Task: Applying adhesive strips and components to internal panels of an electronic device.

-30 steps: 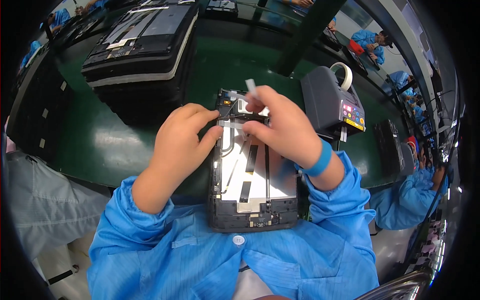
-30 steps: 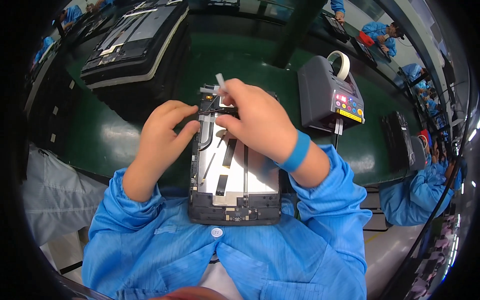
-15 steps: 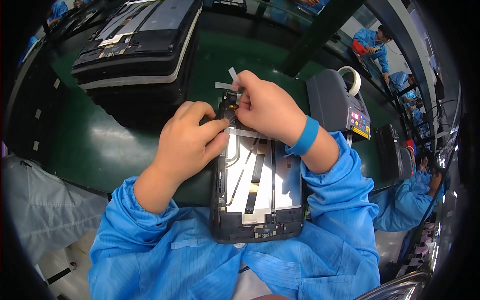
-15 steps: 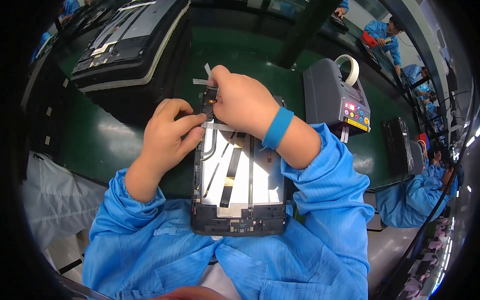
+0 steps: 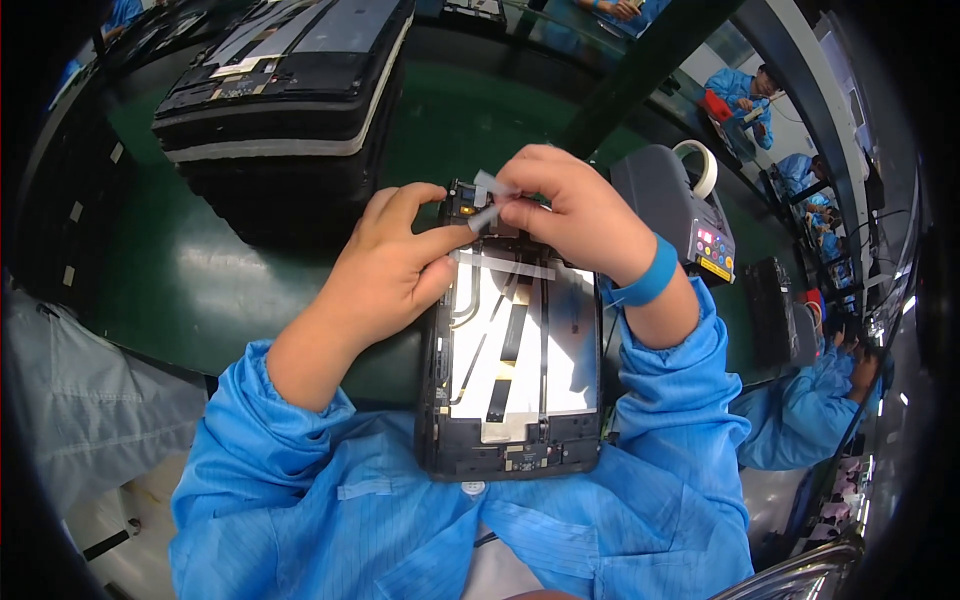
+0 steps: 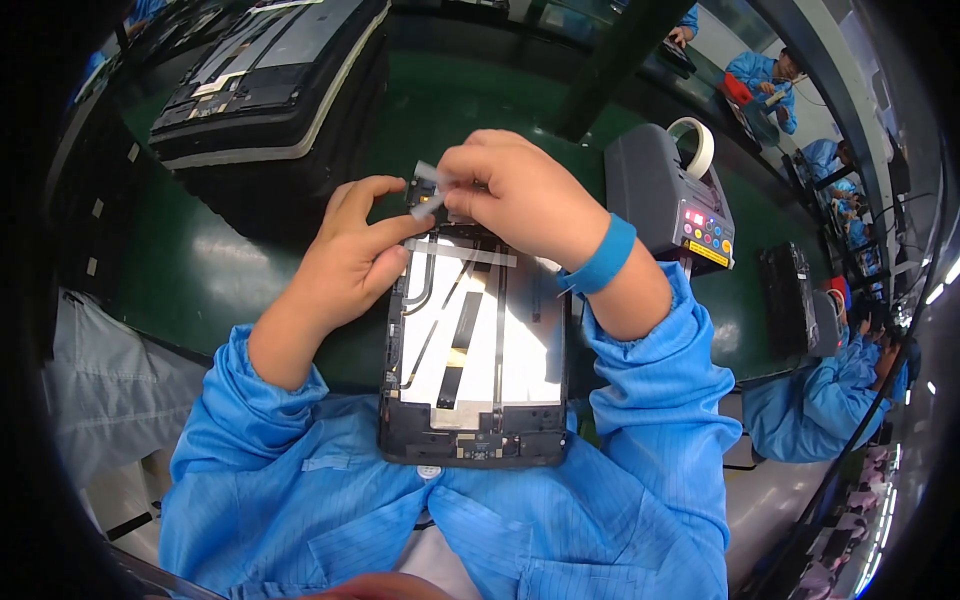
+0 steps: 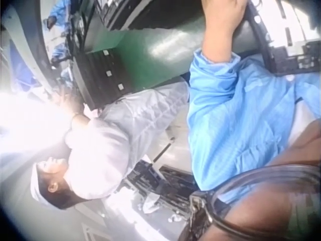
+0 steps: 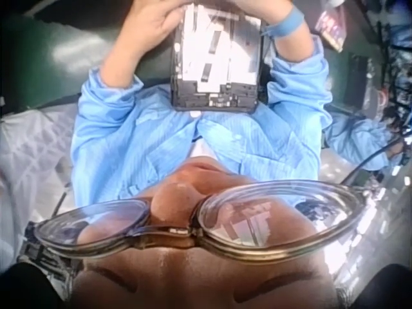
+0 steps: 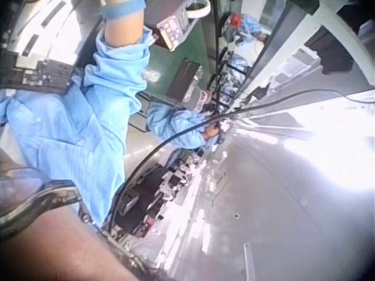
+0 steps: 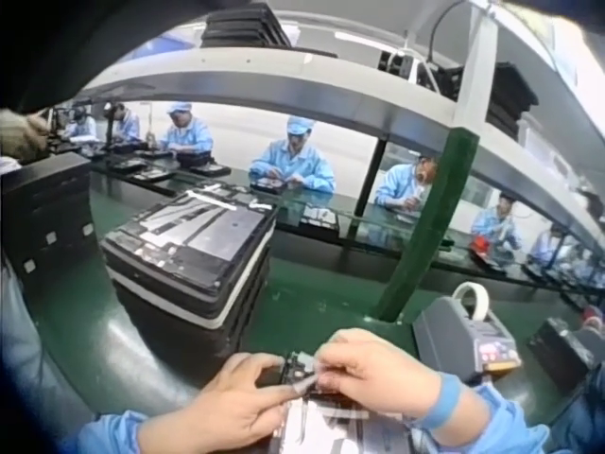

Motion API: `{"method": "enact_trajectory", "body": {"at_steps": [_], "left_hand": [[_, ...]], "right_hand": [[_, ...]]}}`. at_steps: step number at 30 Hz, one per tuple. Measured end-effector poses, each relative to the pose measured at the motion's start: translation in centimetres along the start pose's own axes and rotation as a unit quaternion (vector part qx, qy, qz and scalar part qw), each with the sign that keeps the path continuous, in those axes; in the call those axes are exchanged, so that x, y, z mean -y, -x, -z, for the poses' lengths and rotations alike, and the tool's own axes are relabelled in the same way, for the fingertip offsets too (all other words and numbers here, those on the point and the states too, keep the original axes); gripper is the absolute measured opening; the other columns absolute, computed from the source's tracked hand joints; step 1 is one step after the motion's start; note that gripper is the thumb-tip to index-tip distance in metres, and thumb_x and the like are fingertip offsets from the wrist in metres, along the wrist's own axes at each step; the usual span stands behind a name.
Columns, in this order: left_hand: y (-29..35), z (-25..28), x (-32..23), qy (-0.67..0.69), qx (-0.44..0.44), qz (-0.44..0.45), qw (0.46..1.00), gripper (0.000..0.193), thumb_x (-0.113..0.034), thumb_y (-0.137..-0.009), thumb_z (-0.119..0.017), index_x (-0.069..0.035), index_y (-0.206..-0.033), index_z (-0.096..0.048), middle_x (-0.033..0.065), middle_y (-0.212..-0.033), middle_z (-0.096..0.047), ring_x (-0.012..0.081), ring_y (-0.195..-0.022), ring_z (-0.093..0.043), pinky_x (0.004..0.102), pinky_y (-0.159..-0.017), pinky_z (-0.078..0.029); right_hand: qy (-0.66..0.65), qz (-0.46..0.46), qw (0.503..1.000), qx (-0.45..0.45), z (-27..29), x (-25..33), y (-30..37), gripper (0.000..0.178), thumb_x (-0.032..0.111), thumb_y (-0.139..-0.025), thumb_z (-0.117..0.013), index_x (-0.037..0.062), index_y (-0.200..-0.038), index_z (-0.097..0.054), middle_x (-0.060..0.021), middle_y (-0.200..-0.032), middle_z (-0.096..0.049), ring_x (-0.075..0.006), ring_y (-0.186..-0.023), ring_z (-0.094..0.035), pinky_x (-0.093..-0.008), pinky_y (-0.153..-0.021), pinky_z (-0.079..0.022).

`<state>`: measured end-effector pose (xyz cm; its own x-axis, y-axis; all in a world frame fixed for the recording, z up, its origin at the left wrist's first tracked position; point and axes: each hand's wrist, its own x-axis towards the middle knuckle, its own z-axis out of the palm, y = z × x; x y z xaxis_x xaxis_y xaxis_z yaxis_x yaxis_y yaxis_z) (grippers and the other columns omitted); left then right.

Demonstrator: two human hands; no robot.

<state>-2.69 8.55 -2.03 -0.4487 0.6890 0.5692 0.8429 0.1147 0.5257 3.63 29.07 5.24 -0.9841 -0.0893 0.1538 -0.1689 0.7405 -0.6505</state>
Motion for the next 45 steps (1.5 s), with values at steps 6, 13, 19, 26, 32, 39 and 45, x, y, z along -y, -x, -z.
{"method": "enact_trajectory", "body": {"at_steps": [6,13,19,26,32,39,45], "left_hand": [[0.2,-0.2,0.2,-0.01,-0.007,-0.006,1.0,0.027,-0.014,-0.078,-0.059,-0.01,-0.103,-0.068,0.0163,-0.12,-0.051,0.0343,-0.111,-0.047,0.0421,-0.095,-0.041],[0.2,-0.1,0.0,-0.002,-0.009,0.002,1.0,0.026,-0.016,-0.079,-0.059,-0.01,-0.103,-0.068,0.0156,-0.12,-0.052,0.0339,-0.111,-0.047,0.0419,-0.094,-0.041],[0.3,-0.1,0.3,-0.006,-0.013,-0.003,1.0,0.026,-0.016,-0.079,-0.059,-0.01,-0.103,-0.068,0.0148,-0.117,-0.053,0.0335,-0.11,-0.048,0.0417,-0.093,-0.041],[0.4,-0.1,0.3,0.006,-0.018,0.002,1.0,0.027,-0.014,-0.078,-0.059,-0.01,-0.103,-0.068,0.0134,-0.114,-0.054,0.0327,-0.109,-0.049,0.0415,-0.092,-0.042],[0.4,-0.2,0.2,-0.002,-0.016,-0.002,1.0,0.028,-0.014,-0.077,-0.059,-0.011,-0.103,-0.068,0.0129,-0.113,-0.055,0.032,-0.107,-0.049,0.041,-0.09,-0.043],[0.4,-0.3,0.2,-0.002,-0.018,-0.002,1.0,0.028,-0.013,-0.077,-0.06,-0.011,-0.104,-0.068,0.0119,-0.112,-0.055,0.0314,-0.106,-0.049,0.041,-0.09,-0.043],[0.4,-0.4,0.3,-0.012,-0.018,-0.003,1.0,0.028,-0.013,-0.077,-0.06,-0.011,-0.104,-0.068,0.0125,-0.112,-0.055,0.0316,-0.106,-0.049,0.0412,-0.09,-0.043]], "right_hand": [[0.22,0.207,0.953,0.012,-1.3,0.5,-0.7,0.015,0.005,-0.069,-0.073,0.0069,-0.081,-0.065,-0.0076,-0.083,-0.055,-0.0269,-0.082,-0.053,-0.0359,-0.075,-0.045],[0.27,0.089,0.948,-0.142,-1.7,1.1,0.0,0.024,0.014,-0.067,-0.078,0.0053,-0.087,-0.069,-0.0071,-0.08,-0.056,-0.0224,-0.077,-0.057,-0.0347,-0.07,-0.047],[-0.06,-0.03,0.998,-0.02,-2.3,-1.2,0.0,0.016,0.015,-0.078,-0.073,0.0014,-0.085,-0.067,-0.006,-0.082,-0.056,-0.0148,-0.076,-0.057,-0.027,-0.069,-0.047],[-0.254,-0.163,0.953,-0.005,-0.8,-0.9,-0.3,0.022,0.019,-0.085,-0.063,-0.0031,-0.083,-0.064,-0.0067,-0.071,-0.061,-0.0128,-0.063,-0.056,-0.0278,-0.059,-0.046],[0.028,-0.139,0.984,0.109,-0.9,-0.7,-2.1,0.024,0.021,-0.087,-0.062,-0.0031,-0.083,-0.062,-0.0042,-0.066,-0.056,-0.0118,-0.06,-0.049,-0.0272,-0.059,-0.043],[0.11,-0.13,0.982,0.075,-1.7,-0.8,-2.5,0.023,0.019,-0.079,-0.061,-0.0035,-0.079,-0.064,-0.015,-0.064,-0.058,-0.0227,-0.057,-0.055,-0.0333,-0.057,-0.045],[0.14,-0.188,0.971,0.04,-2.3,0.1,-2.9,0.025,0.019,-0.07,-0.065,-0.0049,-0.076,-0.064,-0.0154,-0.061,-0.059,-0.0237,-0.055,-0.058,-0.034,-0.055,-0.047]]}}
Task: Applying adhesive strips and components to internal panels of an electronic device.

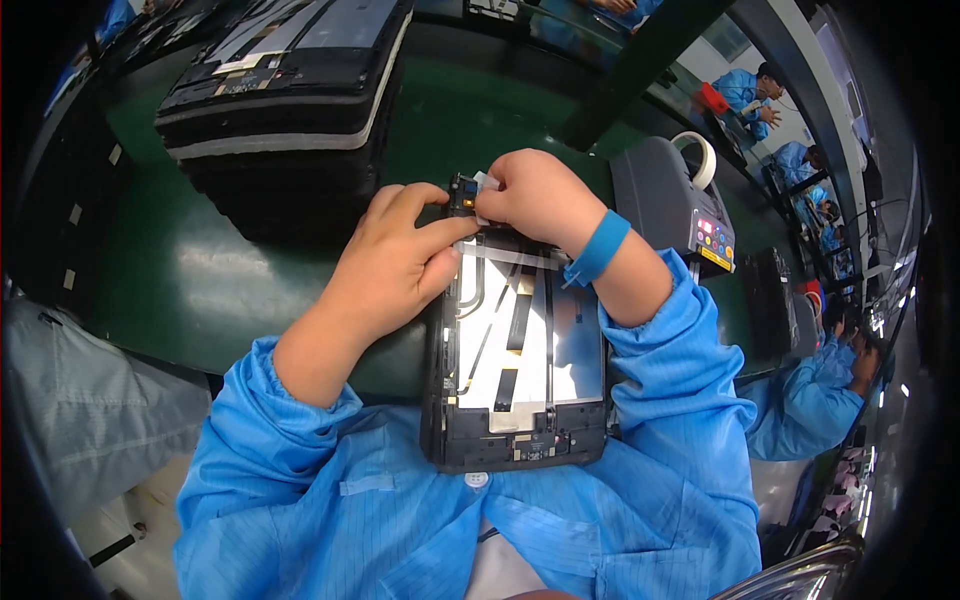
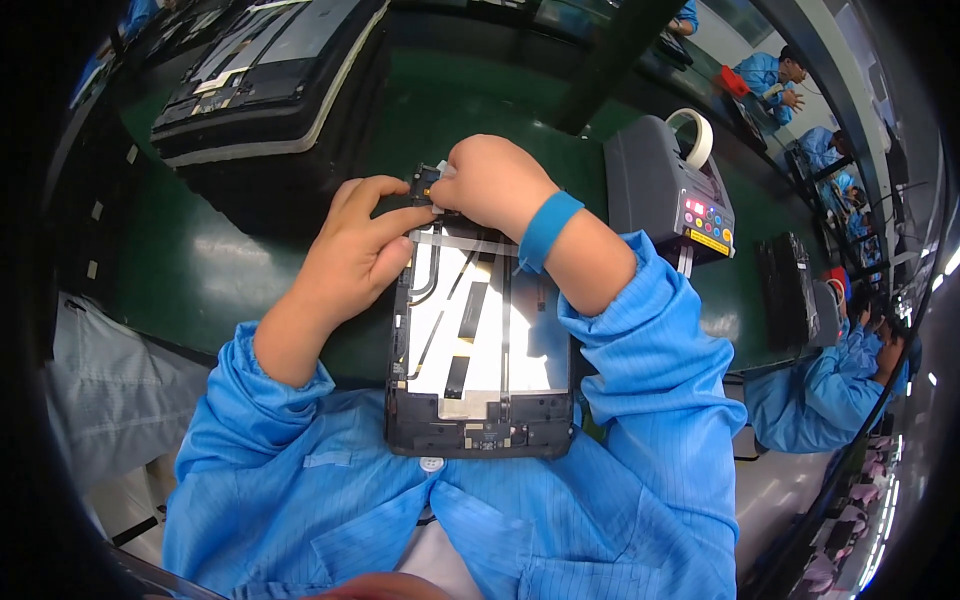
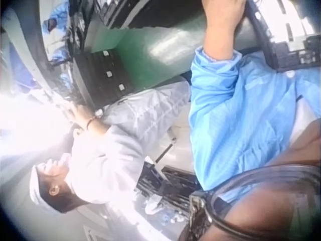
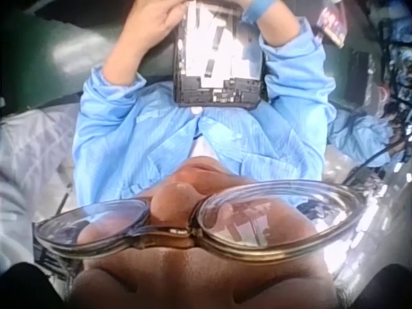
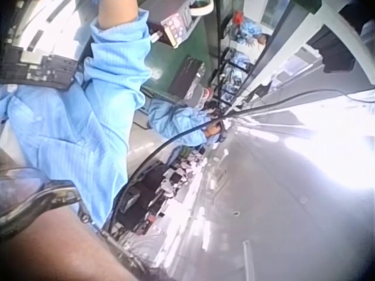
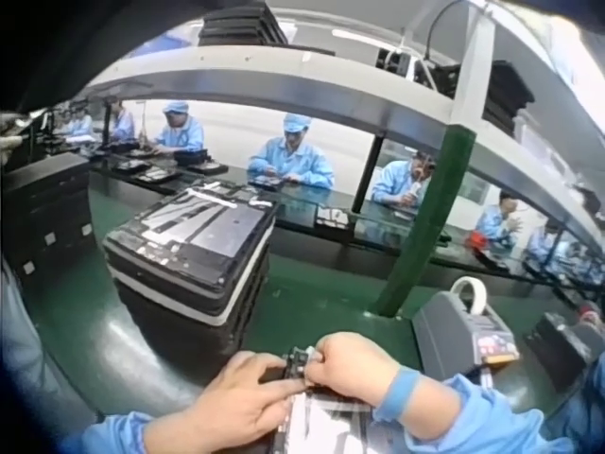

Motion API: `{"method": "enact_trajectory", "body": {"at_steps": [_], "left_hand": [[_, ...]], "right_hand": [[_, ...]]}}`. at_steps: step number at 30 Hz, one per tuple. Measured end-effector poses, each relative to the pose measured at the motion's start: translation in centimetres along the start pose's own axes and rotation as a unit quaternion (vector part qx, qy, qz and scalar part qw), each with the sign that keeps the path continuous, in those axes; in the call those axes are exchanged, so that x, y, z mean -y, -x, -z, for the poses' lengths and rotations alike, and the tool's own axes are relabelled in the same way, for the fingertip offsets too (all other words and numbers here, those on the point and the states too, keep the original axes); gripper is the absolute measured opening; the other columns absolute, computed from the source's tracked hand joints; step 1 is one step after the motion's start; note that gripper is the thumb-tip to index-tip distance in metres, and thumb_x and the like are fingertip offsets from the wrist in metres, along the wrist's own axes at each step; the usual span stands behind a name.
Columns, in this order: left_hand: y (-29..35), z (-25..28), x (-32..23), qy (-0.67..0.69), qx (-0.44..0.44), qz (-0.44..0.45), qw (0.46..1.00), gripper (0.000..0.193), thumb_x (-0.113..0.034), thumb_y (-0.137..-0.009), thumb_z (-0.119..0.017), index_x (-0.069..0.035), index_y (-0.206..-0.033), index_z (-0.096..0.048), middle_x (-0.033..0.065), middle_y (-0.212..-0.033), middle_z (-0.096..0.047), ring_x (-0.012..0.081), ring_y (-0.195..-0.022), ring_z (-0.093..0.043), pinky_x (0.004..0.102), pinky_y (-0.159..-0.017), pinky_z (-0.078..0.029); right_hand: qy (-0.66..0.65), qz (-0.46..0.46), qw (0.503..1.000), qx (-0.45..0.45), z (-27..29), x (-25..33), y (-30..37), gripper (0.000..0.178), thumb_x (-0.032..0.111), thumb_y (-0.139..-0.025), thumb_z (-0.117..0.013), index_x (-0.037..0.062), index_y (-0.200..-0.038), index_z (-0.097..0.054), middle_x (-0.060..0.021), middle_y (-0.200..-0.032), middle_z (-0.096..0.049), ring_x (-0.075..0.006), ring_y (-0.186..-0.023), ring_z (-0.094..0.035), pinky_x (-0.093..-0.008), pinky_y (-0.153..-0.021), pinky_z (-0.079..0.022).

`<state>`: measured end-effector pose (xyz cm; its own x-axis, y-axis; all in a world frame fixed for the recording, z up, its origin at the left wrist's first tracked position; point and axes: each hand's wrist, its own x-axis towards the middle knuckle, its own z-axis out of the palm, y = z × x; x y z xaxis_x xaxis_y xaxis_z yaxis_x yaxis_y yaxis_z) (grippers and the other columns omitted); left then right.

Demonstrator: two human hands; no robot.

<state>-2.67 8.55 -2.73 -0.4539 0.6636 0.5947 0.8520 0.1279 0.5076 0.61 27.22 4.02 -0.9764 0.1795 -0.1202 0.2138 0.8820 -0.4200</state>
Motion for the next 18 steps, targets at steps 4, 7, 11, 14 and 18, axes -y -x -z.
{"method": "enact_trajectory", "body": {"at_steps": [4,7,11,14,18], "left_hand": [[0.0,0.0,0.0,0.0,-0.005,-0.005,1.0,0.029,-0.013,-0.077,-0.059,-0.011,-0.105,-0.068,0.0144,-0.113,-0.054,0.0325,-0.106,-0.049,0.0417,-0.091,-0.043],[0.1,0.1,0.0,-0.007,0.006,-0.003,1.0,0.029,-0.013,-0.078,-0.058,-0.01,-0.105,-0.067,0.0156,-0.113,-0.054,0.0331,-0.106,-0.049,0.0417,-0.091,-0.043],[0.0,0.1,-0.4,-0.014,0.018,-0.004,1.0,0.028,-0.013,-0.079,-0.057,-0.01,-0.105,-0.067,0.0161,-0.113,-0.054,0.0335,-0.107,-0.049,0.0417,-0.092,-0.042],[0.0,0.1,-0.5,-0.016,0.027,-0.006,0.999,0.028,-0.013,-0.079,-0.057,-0.01,-0.105,-0.067,0.0163,-0.113,-0.054,0.0335,-0.107,-0.049,0.0416,-0.092,-0.042],[-0.2,0.2,-0.2,-0.016,0.036,0.002,0.999,0.031,-0.011,-0.08,-0.055,-0.009,-0.108,-0.066,0.0169,-0.115,-0.053,0.0343,-0.109,-0.047,0.0413,-0.095,-0.041]], "right_hand": [[-0.098,-0.069,0.991,0.053,1.1,0.2,-0.2,0.03,0.023,-0.068,-0.072,-0.0057,-0.073,-0.064,-0.0135,-0.062,-0.062,-0.0191,-0.053,-0.058,-0.0322,-0.053,-0.047],[-0.02,-0.059,0.998,0.021,1.9,-0.3,0.3,0.037,0.033,-0.066,-0.075,-0.0019,-0.063,-0.065,-0.0128,-0.062,-0.064,-0.0219,-0.055,-0.062,-0.0326,-0.055,-0.049],[-0.128,0.005,0.987,-0.097,1.0,-0.7,2.4,0.023,0.014,-0.08,-0.07,-0.0008,-0.092,-0.058,-0.0086,-0.076,-0.064,-0.0166,-0.067,-0.063,-0.0287,-0.058,-0.049],[-0.206,0.12,0.967,-0.091,-0.8,-2.2,3.0,0.016,-0.001,-0.086,-0.055,0.0016,-0.102,-0.053,-0.0098,-0.093,-0.064,-0.017,-0.091,-0.063,-0.0287,-0.078,-0.05],[-0.255,0.145,0.956,-0.013,-1.2,-2.3,4.2,0.023,-0.008,-0.087,-0.045,0.0012,-0.106,-0.053,-0.013,-0.104,-0.064,-0.0204,-0.1,-0.062,-0.0302,-0.087,-0.049]]}}
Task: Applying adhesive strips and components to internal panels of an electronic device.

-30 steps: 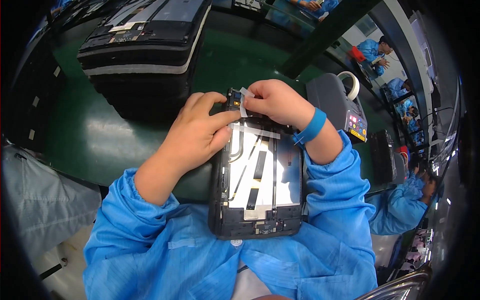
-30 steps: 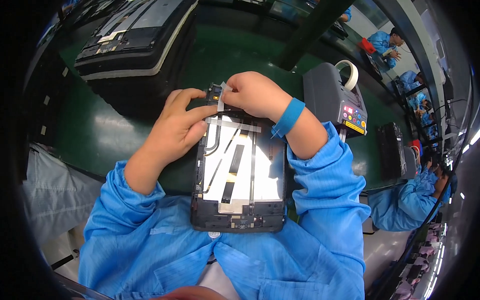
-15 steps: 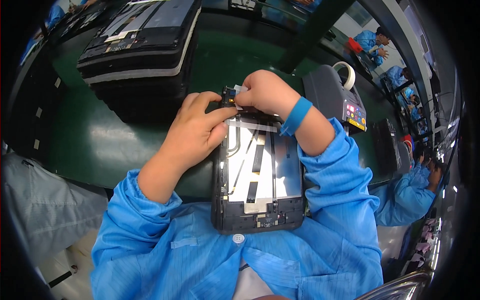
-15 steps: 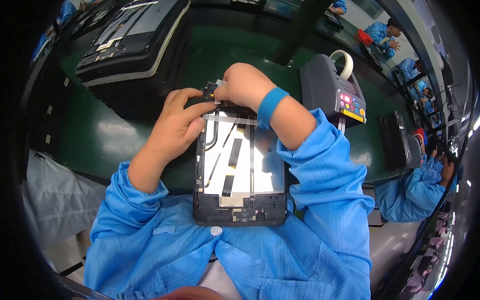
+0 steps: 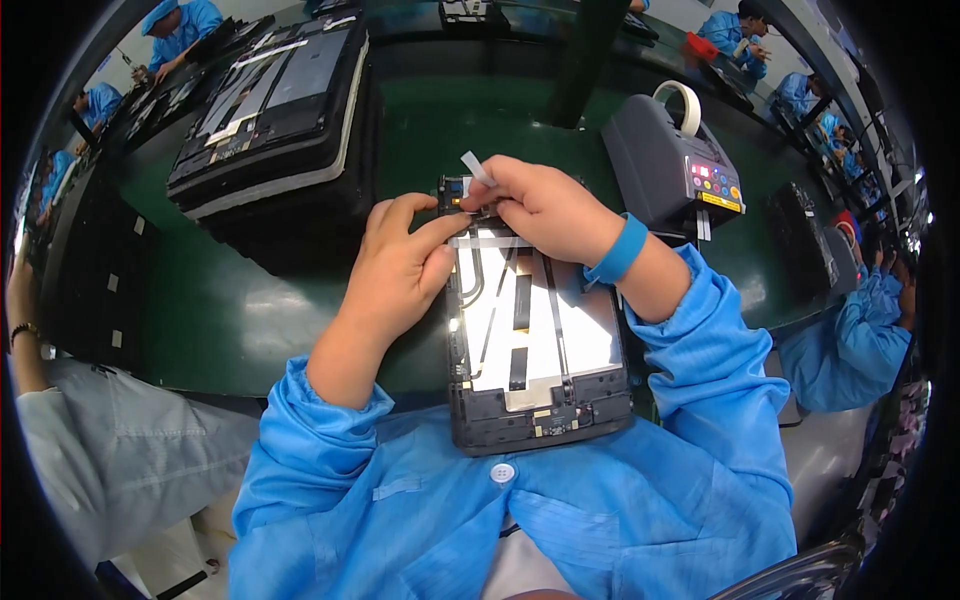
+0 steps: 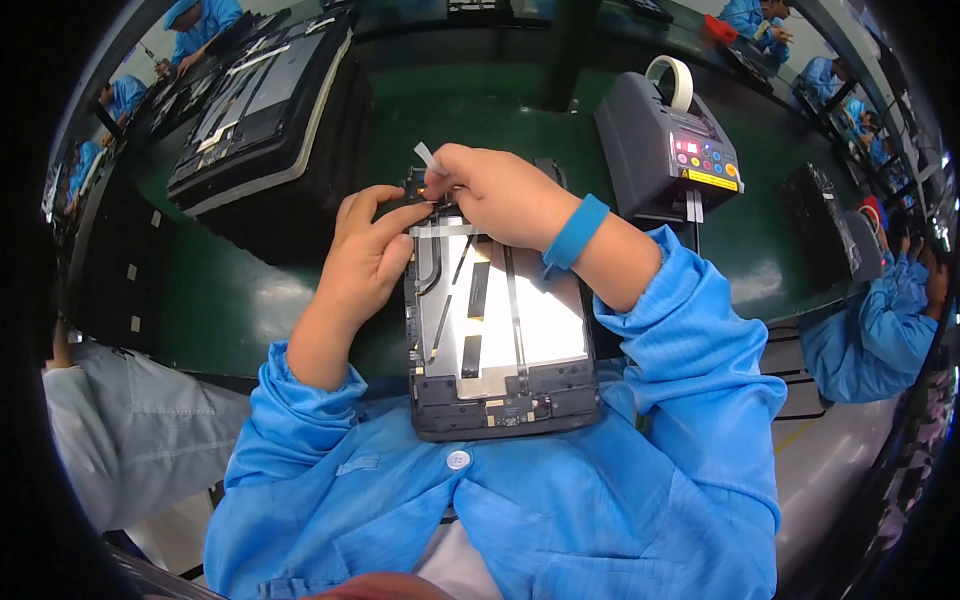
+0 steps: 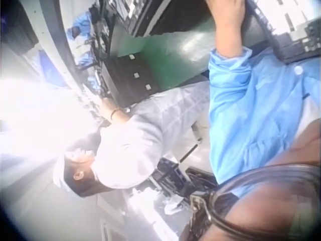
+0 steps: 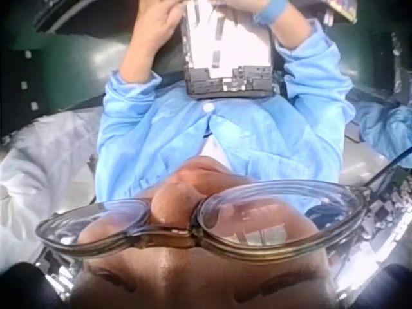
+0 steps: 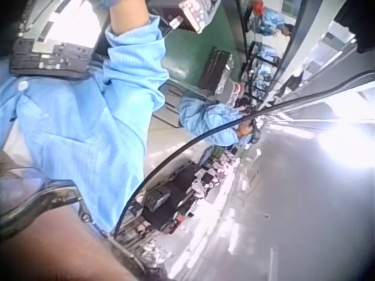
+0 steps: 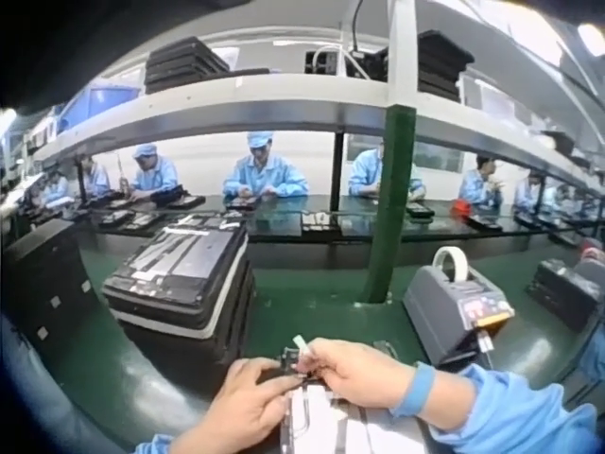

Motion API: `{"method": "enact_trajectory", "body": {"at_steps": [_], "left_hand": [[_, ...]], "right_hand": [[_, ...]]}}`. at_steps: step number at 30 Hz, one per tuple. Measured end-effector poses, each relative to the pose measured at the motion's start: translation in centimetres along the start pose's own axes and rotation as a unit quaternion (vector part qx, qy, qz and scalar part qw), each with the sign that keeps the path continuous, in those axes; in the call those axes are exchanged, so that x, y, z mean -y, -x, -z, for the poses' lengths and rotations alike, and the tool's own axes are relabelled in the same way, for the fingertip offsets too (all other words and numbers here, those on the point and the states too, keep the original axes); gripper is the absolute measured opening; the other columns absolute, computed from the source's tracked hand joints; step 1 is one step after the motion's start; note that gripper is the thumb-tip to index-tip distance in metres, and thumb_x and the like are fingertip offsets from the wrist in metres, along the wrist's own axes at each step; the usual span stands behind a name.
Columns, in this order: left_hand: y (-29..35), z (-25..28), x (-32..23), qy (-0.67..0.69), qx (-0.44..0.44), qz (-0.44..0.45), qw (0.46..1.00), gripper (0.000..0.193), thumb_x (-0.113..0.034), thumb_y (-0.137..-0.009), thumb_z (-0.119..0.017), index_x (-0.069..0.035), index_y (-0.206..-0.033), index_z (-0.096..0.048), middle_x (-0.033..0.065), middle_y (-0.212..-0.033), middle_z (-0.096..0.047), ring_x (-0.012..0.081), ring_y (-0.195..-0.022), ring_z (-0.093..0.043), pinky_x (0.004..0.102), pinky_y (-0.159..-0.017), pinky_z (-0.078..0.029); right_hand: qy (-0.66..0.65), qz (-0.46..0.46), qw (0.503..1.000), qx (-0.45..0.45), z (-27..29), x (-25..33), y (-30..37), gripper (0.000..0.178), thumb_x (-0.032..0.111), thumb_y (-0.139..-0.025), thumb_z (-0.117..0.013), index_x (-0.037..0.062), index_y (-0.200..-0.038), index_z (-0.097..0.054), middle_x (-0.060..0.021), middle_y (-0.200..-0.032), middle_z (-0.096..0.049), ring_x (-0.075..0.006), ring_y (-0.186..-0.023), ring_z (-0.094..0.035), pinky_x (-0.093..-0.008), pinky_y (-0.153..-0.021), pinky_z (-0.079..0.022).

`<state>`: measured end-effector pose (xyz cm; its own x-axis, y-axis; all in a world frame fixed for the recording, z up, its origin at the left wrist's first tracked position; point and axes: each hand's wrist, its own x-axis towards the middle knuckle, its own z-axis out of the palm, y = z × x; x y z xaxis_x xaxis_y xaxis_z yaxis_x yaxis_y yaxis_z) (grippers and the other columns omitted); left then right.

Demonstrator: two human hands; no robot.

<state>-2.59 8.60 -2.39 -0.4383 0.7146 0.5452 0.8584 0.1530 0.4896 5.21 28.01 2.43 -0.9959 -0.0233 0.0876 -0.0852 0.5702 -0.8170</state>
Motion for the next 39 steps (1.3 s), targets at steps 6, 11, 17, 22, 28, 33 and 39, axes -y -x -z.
{"method": "enact_trajectory", "body": {"at_steps": [6,11,17,22,28,33,39], "left_hand": [[0.0,-0.1,0.0,-0.032,-0.003,-0.009,0.999,0.032,-0.013,-0.079,-0.057,-0.011,-0.109,-0.067,0.016,-0.113,-0.054,0.0339,-0.107,-0.048,0.0412,-0.093,-0.042],[0.1,0.0,-0.4,-0.049,-0.009,-0.022,0.998,0.032,-0.014,-0.078,-0.058,-0.011,-0.108,-0.068,0.0157,-0.112,-0.055,0.0343,-0.107,-0.048,0.0414,-0.092,-0.042],[-0.1,1.0,-1.0,-0.091,0.012,-0.057,0.994,0.033,-0.019,-0.079,-0.06,-0.01,-0.11,-0.067,0.0169,-0.118,-0.052,0.0364,-0.109,-0.047,0.0442,-0.094,-0.04],[0.9,2.7,-6.4,0.017,0.008,-0.102,0.995,0.046,-0.036,-0.078,-0.068,-0.002,-0.109,-0.061,0.0175,-0.109,-0.056,0.0353,-0.098,-0.053,0.0424,-0.085,-0.043],[0.2,2.2,-9.9,0.088,0.002,-0.177,0.98,0.019,-0.013,-0.066,-0.077,-0.004,-0.079,-0.065,0.0059,-0.075,-0.062,0.0233,-0.064,-0.057,0.0332,-0.056,-0.044],[-1.3,1.4,-11.2,0.105,0.021,-0.203,0.973,0.016,-0.011,-0.066,-0.077,-0.006,-0.076,-0.066,0.0037,-0.072,-0.061,0.0211,-0.061,-0.057,0.0326,-0.053,-0.042],[-4.5,-0.7,-10.9,0.024,0.084,-0.161,0.983,0.036,-0.014,-0.072,-0.075,-0.001,-0.104,-0.066,0.0099,-0.08,-0.064,0.0268,-0.071,-0.061,0.0344,-0.065,-0.048]], "right_hand": [[0.135,0.035,0.99,0.014,0.6,0.8,1.3,0.03,-0.008,-0.082,-0.045,0.0008,-0.108,-0.055,-0.0153,-0.102,-0.063,-0.0247,-0.099,-0.063,-0.0336,-0.083,-0.052],[0.324,0.19,0.926,0.036,0.4,0.7,1.9,0.027,0.004,-0.08,-0.057,0.0037,-0.107,-0.058,-0.0153,-0.098,-0.063,-0.031,-0.094,-0.06,-0.0403,-0.084,-0.047],[0.232,0.192,0.954,-0.016,0.7,0.1,2.6,0.015,0.014,-0.08,-0.06,0.007,-0.093,-0.06,-0.0126,-0.084,-0.061,-0.0336,-0.084,-0.057,-0.0424,-0.077,-0.045],[0.225,0.268,0.935,-0.048,0.0,2.7,7.5,0.006,0.015,-0.075,-0.063,0.0102,-0.076,-0.06,-0.0071,-0.073,-0.058,-0.0284,-0.072,-0.057,-0.0393,-0.066,-0.044],[0.161,0.19,0.958,-0.14,-1.3,4.3,12.1,0.013,0.017,-0.074,-0.067,0.0087,-0.084,-0.064,-0.0051,-0.068,-0.061,-0.0258,-0.064,-0.059,-0.038,-0.06,-0.044],[0.061,0.161,0.963,-0.207,-0.7,2.7,14.2,0.016,0.017,-0.075,-0.069,0.0085,-0.087,-0.063,-0.0058,-0.069,-0.063,-0.0272,-0.061,-0.06,-0.0363,-0.056,-0.044],[0.022,0.129,0.941,-0.313,-0.9,-0.1,15.6,0.005,0.011,-0.08,-0.064,0.0059,-0.081,-0.062,-0.0088,-0.075,-0.065,-0.0234,-0.066,-0.062,-0.0336,-0.062,-0.048]]}}
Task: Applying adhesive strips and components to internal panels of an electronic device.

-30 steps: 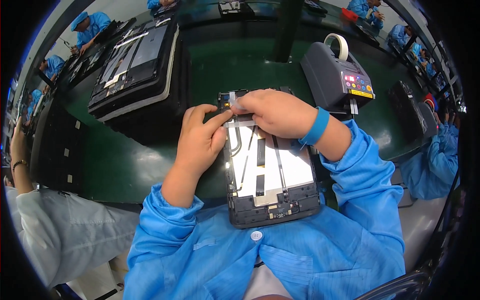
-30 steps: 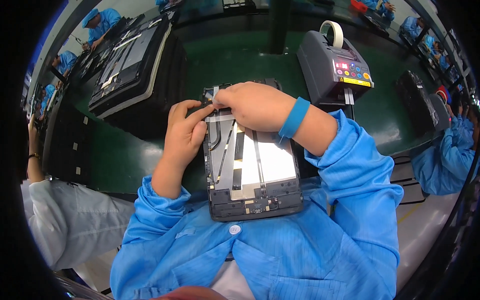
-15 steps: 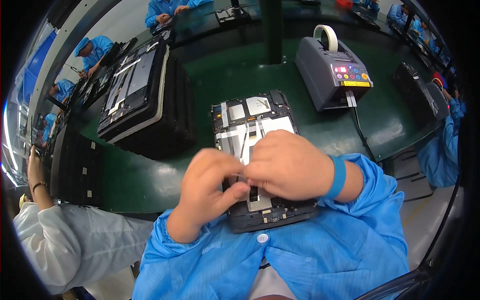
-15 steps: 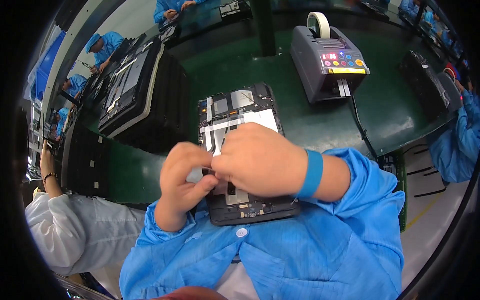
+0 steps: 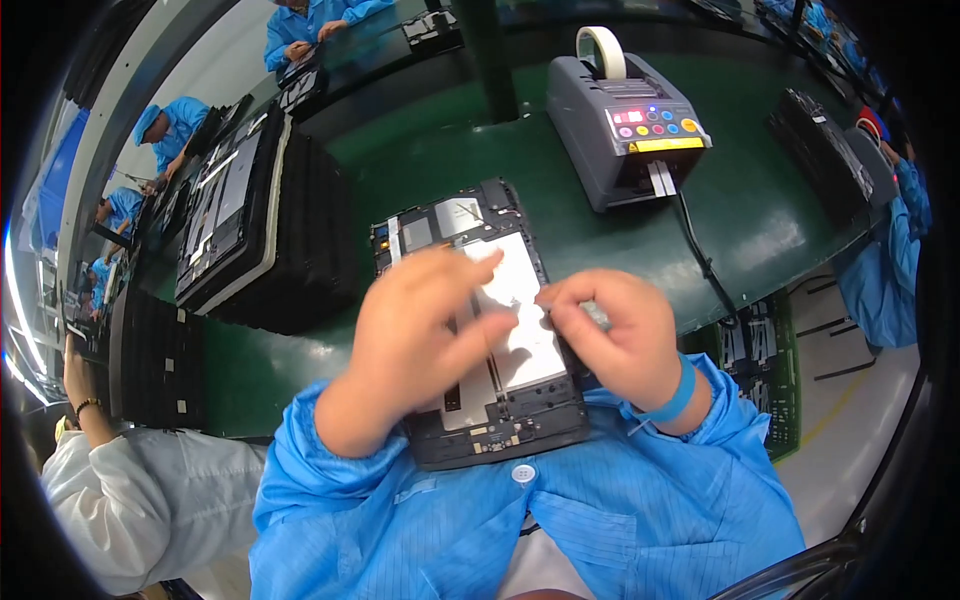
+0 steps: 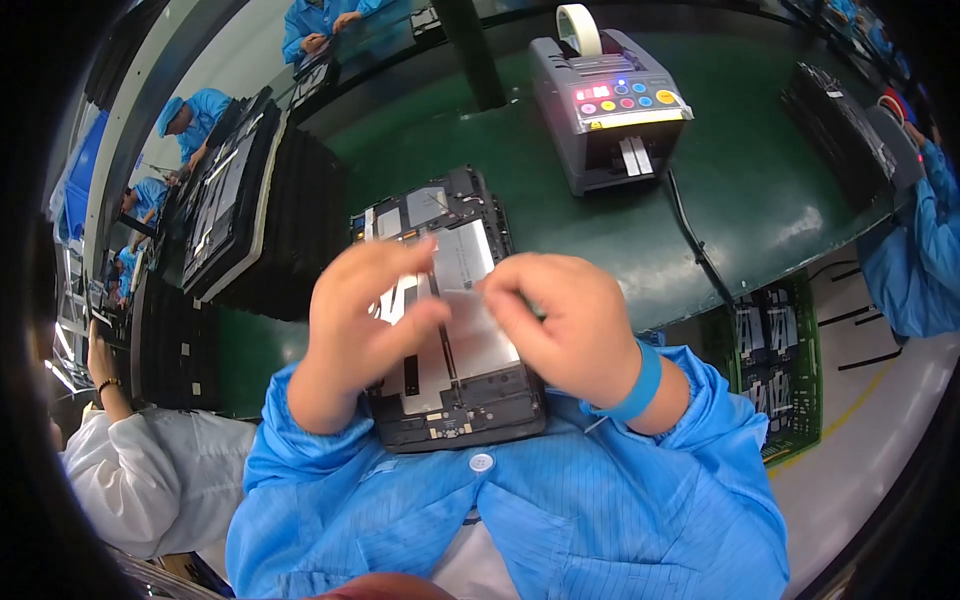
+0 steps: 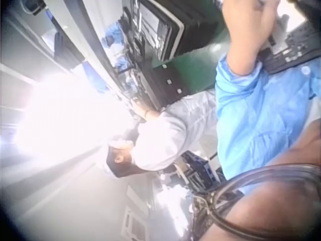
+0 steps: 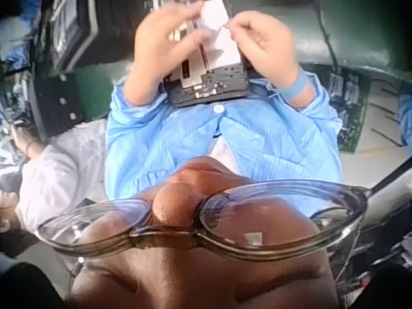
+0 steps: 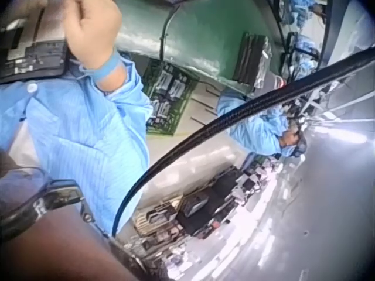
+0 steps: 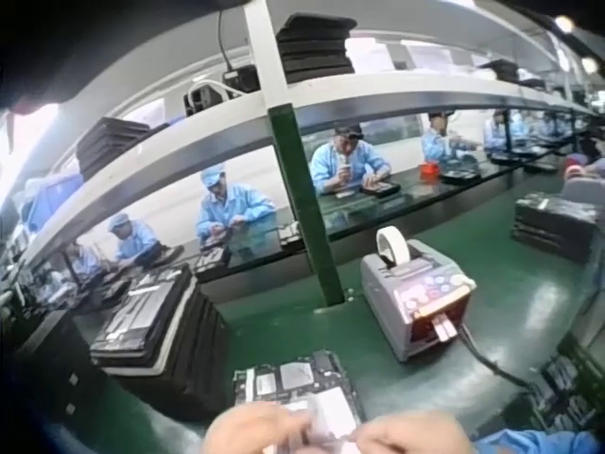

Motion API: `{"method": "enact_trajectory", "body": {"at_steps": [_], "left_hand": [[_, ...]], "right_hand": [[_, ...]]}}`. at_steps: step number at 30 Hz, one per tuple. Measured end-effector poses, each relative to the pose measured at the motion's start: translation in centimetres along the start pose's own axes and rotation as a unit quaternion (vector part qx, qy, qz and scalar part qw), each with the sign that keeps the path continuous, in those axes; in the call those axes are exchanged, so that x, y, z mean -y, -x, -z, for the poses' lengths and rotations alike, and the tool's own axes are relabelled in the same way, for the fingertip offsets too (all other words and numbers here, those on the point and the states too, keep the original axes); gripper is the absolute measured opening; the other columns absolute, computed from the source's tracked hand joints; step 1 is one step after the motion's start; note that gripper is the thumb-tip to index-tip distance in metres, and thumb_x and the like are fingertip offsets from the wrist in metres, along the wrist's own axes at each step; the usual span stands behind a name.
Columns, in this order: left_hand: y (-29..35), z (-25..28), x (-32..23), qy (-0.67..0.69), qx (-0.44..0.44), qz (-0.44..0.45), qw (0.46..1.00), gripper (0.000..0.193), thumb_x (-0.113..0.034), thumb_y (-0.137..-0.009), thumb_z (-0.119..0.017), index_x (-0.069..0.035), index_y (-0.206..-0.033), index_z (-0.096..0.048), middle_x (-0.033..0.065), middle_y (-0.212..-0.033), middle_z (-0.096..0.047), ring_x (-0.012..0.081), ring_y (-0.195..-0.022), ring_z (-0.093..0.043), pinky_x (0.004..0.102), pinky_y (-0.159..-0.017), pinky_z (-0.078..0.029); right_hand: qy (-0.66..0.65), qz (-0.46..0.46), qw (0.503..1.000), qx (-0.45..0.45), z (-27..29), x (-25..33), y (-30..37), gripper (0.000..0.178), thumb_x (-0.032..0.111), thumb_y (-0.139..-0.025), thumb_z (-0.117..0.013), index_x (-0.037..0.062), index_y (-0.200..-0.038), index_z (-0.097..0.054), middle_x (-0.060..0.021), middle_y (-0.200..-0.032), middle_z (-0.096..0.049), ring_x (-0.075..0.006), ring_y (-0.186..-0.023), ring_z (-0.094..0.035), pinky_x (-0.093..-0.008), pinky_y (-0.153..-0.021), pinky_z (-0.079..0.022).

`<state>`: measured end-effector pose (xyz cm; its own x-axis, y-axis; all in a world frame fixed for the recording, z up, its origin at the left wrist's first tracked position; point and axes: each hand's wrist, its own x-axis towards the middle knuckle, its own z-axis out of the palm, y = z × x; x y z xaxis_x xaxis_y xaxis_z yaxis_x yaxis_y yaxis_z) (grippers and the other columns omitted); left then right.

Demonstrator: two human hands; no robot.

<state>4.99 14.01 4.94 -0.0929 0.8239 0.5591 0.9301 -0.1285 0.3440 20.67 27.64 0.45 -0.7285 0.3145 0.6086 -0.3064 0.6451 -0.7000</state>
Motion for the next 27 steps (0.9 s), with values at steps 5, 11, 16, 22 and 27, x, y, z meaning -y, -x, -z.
{"method": "enact_trajectory", "body": {"at_steps": [5,11,16,22,27], "left_hand": [[-4.1,-1.4,2.5,-0.036,0.124,0.054,0.99,0.043,-0.013,-0.078,-0.069,-0.003,-0.119,-0.059,0.0174,-0.112,-0.057,0.0317,-0.104,-0.056,0.0364,-0.085,-0.047],[-4.8,-2.5,4.1,-0.12,0.213,0.024,0.969,0.04,-0.014,-0.08,-0.067,-0.006,-0.118,-0.06,0.0174,-0.125,-0.05,0.0315,-0.118,-0.046,0.04,-0.094,-0.044],[-3.9,-1.5,3.7,-0.08,0.213,0.03,0.973,0.031,-0.015,-0.077,-0.07,-0.005,-0.106,-0.066,0.0143,-0.117,-0.057,0.0316,-0.111,-0.052,0.0393,-0.094,-0.044],[-2.6,-1.3,4.5,-0.061,0.156,0.071,0.983,0.028,-0.017,-0.075,-0.071,-0.003,-0.099,-0.068,0.0123,-0.112,-0.061,0.0303,-0.106,-0.056,0.0377,-0.089,-0.047],[-1.9,-1.8,5.0,-0.028,0.125,0.079,0.989,0.027,-0.016,-0.075,-0.071,-0.003,-0.098,-0.068,0.013,-0.11,-0.061,0.0304,-0.106,-0.056,0.0379,-0.09,-0.046]], "right_hand": [[-0.248,-0.226,0.941,-0.045,-1.8,-3.9,3.4,0.043,0.024,-0.086,-0.064,-0.0013,-0.116,-0.047,-0.0198,-0.121,-0.053,-0.0225,-0.105,-0.054,-0.034,-0.091,-0.043],[-0.268,-0.216,0.938,0.044,-3.1,-3.2,4.4,0.079,0.019,-0.079,-0.067,-0.0019,-0.137,-0.019,-0.0268,-0.13,-0.042,-0.035,-0.123,-0.043,-0.0396,-0.103,-0.036],[-0.231,-0.192,0.953,0.044,-3.0,-2.4,5.1,0.079,0.02,-0.077,-0.069,-0.0016,-0.136,-0.021,-0.0274,-0.129,-0.043,-0.0361,-0.121,-0.046,-0.0404,-0.1,-0.038],[-0.195,-0.234,0.95,0.061,-0.1,-4.1,0.7,0.068,0.026,-0.078,-0.071,0.0021,-0.13,-0.034,-0.0217,-0.118,-0.053,-0.0276,-0.106,-0.057,-0.0369,-0.09,-0.046],[-0.067,-0.213,0.974,0.045,-1.2,-8.7,-6.2,0.061,0.025,-0.078,-0.07,-0.0005,-0.126,-0.042,-0.0195,-0.106,-0.058,-0.0257,-0.09,-0.06,-0.0335,-0.078,-0.05]]}}
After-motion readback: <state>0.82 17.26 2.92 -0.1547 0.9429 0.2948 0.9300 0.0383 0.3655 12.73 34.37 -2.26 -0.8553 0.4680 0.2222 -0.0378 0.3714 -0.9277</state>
